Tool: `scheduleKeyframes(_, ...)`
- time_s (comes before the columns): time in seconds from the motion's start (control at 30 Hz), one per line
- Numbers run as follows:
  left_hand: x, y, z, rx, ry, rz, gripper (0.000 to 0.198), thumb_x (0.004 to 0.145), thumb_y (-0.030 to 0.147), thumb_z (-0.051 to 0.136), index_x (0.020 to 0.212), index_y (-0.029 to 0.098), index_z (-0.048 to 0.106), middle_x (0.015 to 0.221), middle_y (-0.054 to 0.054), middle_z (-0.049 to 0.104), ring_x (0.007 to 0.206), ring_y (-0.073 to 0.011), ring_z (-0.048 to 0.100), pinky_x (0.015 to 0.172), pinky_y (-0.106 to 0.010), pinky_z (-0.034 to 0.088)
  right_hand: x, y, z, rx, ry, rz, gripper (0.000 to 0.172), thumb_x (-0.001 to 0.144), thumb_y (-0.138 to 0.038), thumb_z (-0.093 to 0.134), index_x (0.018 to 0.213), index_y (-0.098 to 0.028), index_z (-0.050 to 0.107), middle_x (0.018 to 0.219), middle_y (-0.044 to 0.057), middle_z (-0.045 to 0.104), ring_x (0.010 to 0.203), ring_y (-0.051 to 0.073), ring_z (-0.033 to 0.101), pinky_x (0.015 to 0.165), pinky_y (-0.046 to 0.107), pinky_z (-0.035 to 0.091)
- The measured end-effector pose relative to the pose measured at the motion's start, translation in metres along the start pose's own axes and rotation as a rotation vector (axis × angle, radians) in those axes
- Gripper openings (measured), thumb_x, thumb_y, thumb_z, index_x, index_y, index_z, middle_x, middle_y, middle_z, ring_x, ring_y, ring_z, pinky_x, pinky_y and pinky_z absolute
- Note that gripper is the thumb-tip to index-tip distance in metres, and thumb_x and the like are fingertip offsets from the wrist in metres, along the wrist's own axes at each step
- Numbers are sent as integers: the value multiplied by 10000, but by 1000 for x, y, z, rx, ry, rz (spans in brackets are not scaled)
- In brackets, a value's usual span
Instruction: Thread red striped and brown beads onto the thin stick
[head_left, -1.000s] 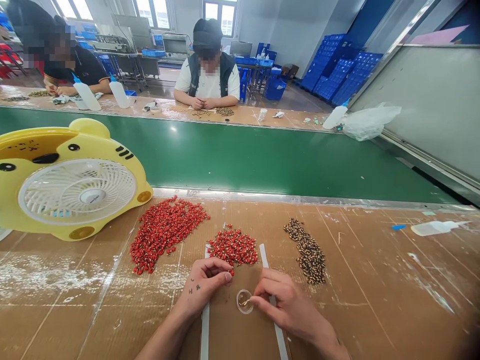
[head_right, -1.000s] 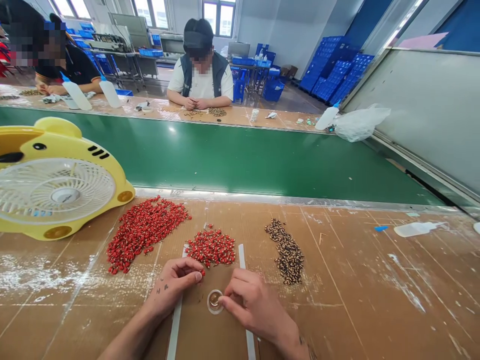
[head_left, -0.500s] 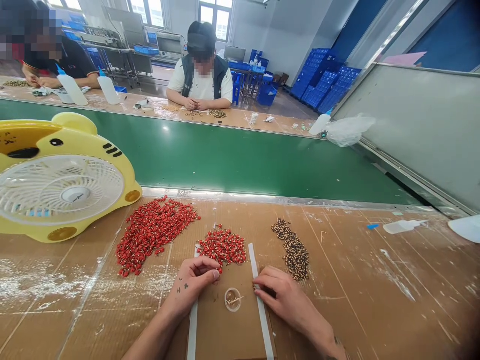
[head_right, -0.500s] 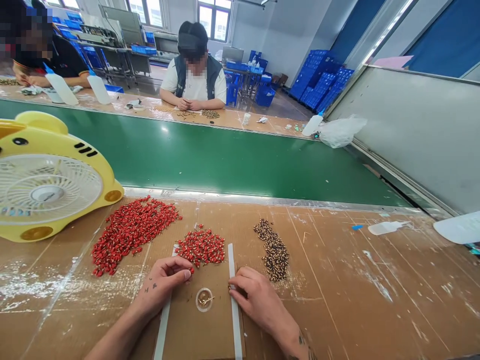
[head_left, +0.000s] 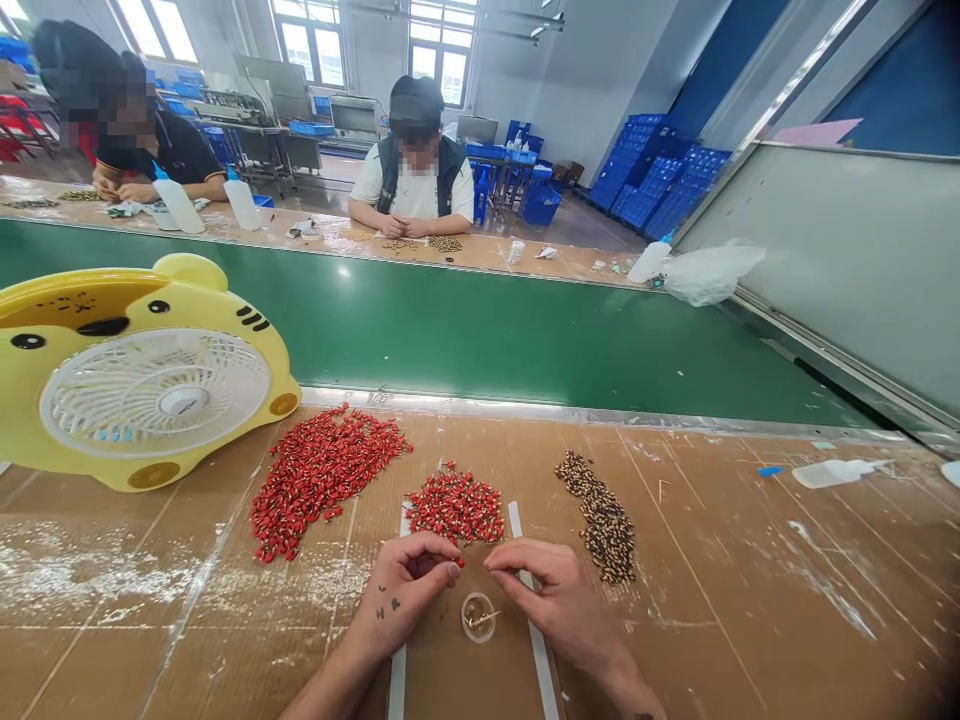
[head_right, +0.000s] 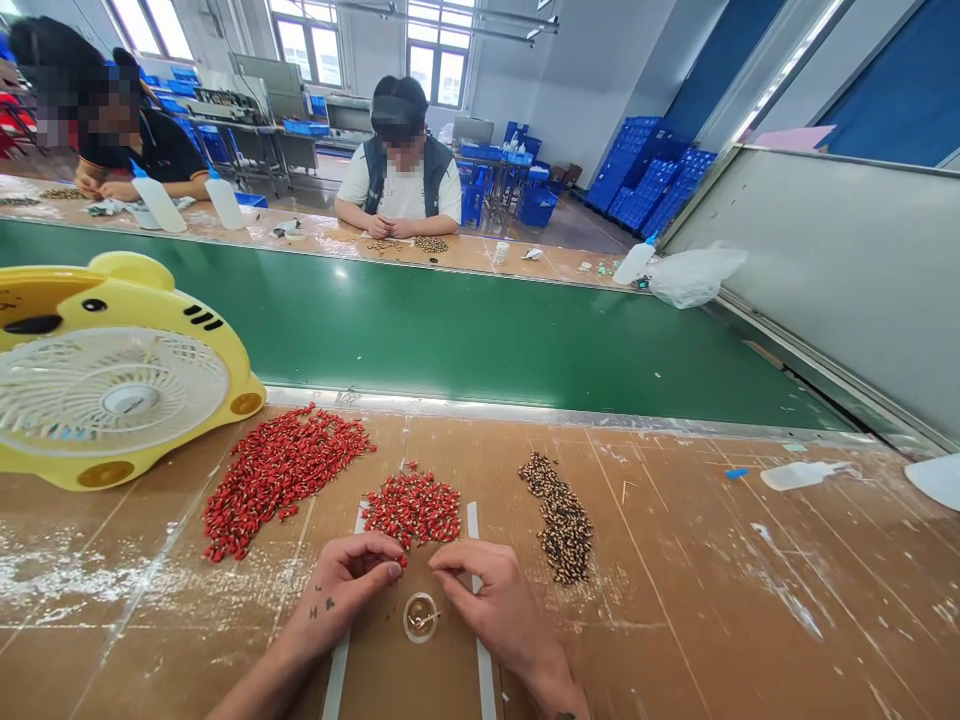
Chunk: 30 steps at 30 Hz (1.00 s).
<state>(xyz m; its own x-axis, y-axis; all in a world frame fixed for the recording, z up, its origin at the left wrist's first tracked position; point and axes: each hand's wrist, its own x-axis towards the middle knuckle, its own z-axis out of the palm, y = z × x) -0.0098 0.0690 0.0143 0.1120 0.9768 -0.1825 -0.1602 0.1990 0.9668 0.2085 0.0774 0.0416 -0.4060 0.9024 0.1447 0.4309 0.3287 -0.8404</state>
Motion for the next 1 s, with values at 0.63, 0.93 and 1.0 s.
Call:
scheduleKeyframes(0.63,-3,-7,-7,499,14,629,196,866,56,648,947,207,742,895,-49,780,800,-155,740,752,-218,571,19,-22,24,-200,-21,-48,122,949,-153,566,895,-202,664,812,8,707,736,162,655,710,252,485)
scheduleKeyframes(0.93,-4,-6,-7,509,43,695,237,846,15,646,963,207,724,900,-46,771,811,-147,743,762,-209,577,22,-29,22,-182,-51,-22,116,932,-113,579,885,-194,648,811,-3,695,738,149,648,705,237,462)
scheduleKeyframes(1.0,-3,-6,-7,512,41,714,237,847,15,644,961,206,725,894,-49,770,811,-148,744,761,-210,579,22,-31,22,-176,-65,-1,116,929,-107,583,886,-194,648,817,-3,697,747,149,650,708,234,463)
